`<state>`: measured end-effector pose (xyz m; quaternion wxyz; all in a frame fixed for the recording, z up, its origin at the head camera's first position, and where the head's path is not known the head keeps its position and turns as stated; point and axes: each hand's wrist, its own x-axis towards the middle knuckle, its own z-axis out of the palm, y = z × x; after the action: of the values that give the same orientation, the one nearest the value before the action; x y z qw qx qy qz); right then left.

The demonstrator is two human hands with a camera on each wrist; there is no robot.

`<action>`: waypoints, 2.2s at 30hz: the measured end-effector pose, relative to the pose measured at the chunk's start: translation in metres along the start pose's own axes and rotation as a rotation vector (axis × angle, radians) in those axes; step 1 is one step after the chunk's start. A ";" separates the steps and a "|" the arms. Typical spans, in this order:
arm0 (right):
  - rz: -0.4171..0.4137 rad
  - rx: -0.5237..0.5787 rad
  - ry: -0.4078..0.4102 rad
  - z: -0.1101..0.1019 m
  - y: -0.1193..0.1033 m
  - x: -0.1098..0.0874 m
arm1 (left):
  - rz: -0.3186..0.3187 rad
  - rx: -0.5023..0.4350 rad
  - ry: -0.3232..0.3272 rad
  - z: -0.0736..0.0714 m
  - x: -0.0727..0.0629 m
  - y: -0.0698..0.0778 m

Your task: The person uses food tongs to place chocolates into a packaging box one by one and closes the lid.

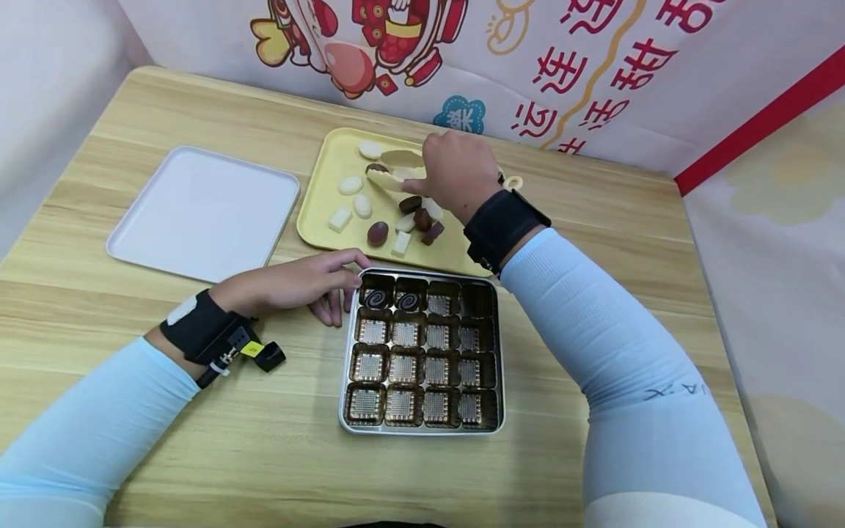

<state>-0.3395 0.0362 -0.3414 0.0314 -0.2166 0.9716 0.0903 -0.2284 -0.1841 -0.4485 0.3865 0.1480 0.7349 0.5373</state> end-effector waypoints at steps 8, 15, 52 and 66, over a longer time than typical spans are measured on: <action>-0.045 -0.022 0.033 0.006 0.002 -0.005 | -0.005 0.002 0.006 0.002 0.003 0.002; -0.110 -0.043 0.043 0.011 0.005 -0.009 | -0.006 -0.002 0.010 0.002 0.003 -0.001; -0.519 -0.015 0.037 -0.012 0.086 -0.150 | 0.002 0.037 0.014 -0.001 0.010 -0.001; -0.646 -0.215 0.010 -0.029 0.067 -0.141 | -0.019 0.030 0.017 -0.002 0.010 -0.001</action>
<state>-0.2414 0.1490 -0.2878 0.0305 -0.5155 0.8380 0.1764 -0.2360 -0.1797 -0.4535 0.3830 0.1421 0.7476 0.5237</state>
